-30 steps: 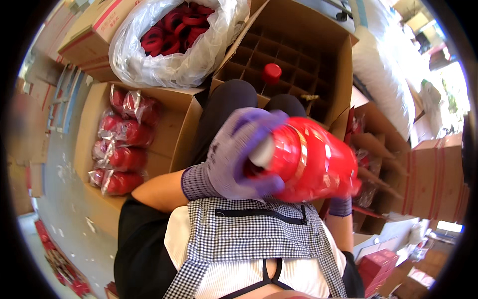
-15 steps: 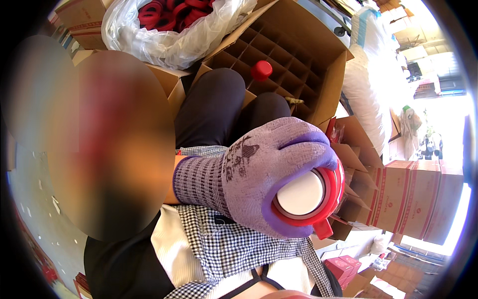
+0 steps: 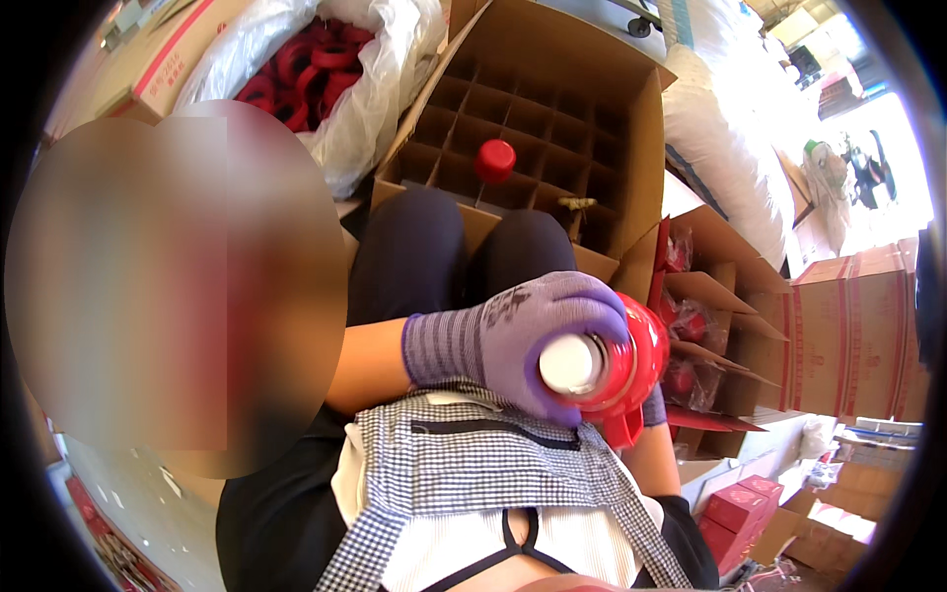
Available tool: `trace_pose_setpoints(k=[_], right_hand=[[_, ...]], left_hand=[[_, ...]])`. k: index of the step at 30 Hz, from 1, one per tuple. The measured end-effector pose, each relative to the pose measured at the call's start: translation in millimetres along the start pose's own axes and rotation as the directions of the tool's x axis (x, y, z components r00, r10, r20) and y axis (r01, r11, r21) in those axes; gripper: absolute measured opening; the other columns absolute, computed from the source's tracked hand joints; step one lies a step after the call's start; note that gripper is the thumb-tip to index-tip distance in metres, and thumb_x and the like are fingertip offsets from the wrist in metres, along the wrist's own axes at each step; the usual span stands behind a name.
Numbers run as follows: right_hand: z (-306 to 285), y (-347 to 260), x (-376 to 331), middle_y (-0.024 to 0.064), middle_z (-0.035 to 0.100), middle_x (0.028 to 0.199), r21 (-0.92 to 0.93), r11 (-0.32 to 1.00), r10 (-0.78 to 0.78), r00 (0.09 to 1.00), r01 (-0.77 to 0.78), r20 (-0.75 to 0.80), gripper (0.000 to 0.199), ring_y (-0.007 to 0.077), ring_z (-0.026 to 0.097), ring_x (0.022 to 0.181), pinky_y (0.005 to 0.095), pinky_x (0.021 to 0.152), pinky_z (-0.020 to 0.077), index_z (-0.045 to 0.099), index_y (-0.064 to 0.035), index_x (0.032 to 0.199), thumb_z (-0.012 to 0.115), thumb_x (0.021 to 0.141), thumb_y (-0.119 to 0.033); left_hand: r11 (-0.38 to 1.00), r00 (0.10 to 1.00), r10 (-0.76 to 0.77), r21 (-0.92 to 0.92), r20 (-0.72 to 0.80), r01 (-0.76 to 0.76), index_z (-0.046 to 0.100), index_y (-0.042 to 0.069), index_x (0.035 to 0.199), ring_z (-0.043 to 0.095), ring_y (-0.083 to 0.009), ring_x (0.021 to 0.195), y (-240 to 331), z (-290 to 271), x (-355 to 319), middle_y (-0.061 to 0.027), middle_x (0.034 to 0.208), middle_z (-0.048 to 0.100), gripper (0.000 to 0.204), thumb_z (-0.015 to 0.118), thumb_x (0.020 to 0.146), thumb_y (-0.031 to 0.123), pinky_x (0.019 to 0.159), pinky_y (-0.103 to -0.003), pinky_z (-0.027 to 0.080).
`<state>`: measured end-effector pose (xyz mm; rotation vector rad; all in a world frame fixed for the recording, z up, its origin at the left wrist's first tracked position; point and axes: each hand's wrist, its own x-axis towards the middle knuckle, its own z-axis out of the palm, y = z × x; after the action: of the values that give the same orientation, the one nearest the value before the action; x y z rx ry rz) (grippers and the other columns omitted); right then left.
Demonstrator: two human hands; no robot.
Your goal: The person assembles red plastic containers by inserting lids and wiping the exterior with a cloth. They then place the assembled units into a clear plastic bag and put the bag into a cardboard box.
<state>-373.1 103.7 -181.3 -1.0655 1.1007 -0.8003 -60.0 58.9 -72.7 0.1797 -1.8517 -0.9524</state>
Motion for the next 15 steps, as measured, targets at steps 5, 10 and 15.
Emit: trace_pose_setpoints(k=[5, 10, 15], right_hand=[[-36.5, 15.7, -23.0, 0.0134, 0.057, 0.143, 0.064, 0.998, -0.005, 0.994, 0.013, -0.113, 0.051, 0.0252, 0.059, 0.126, 0.0412, 0.108, 0.0480, 0.048, -0.0007, 0.145, 0.060, 0.099, -0.018], [-39.8, 30.0, -36.5, 0.0134, 0.057, 0.143, 0.068, 0.998, -0.007, 0.989, 0.017, -0.148, 0.049, 0.0253, 0.059, 0.126, 0.0414, 0.108, 0.0481, 0.048, -0.0008, 0.145, 0.058, 0.100, -0.018], [-38.9, 47.3, -35.1, 0.0135, 0.057, 0.144, 0.116, 0.993, -0.015, 0.985, 0.035, -0.171, 0.047, 0.0254, 0.059, 0.126, 0.0416, 0.108, 0.0482, 0.048, -0.0009, 0.145, 0.056, 0.101, -0.018]], left_hand=[[0.855, 0.820, -0.492, 0.339, 0.292, 0.393, 0.054, 0.005, 0.141, 0.045, -0.0397, 0.137, -106.1, -72.3, 19.9, -0.0205, 0.143, 0.052, 0.089, 0.087, 0.069, 0.046, 0.116, -0.047, 0.036], [-0.088, 0.312, -0.926, 0.926, -0.212, 0.368, 0.027, 0.024, 0.160, 0.046, -0.0414, 0.138, -264.4, -123.8, 41.0, -0.0189, 0.160, 0.032, 0.105, 0.075, 0.075, 0.063, 0.113, -0.051, 0.041], [-0.178, 0.137, -0.959, 0.905, -0.247, 0.386, 0.034, 0.014, 0.154, 0.065, -0.0315, 0.119, -331.0, -132.4, 14.1, -0.0207, 0.132, 0.064, 0.099, 0.077, 0.074, 0.052, 0.105, -0.047, 0.050]])
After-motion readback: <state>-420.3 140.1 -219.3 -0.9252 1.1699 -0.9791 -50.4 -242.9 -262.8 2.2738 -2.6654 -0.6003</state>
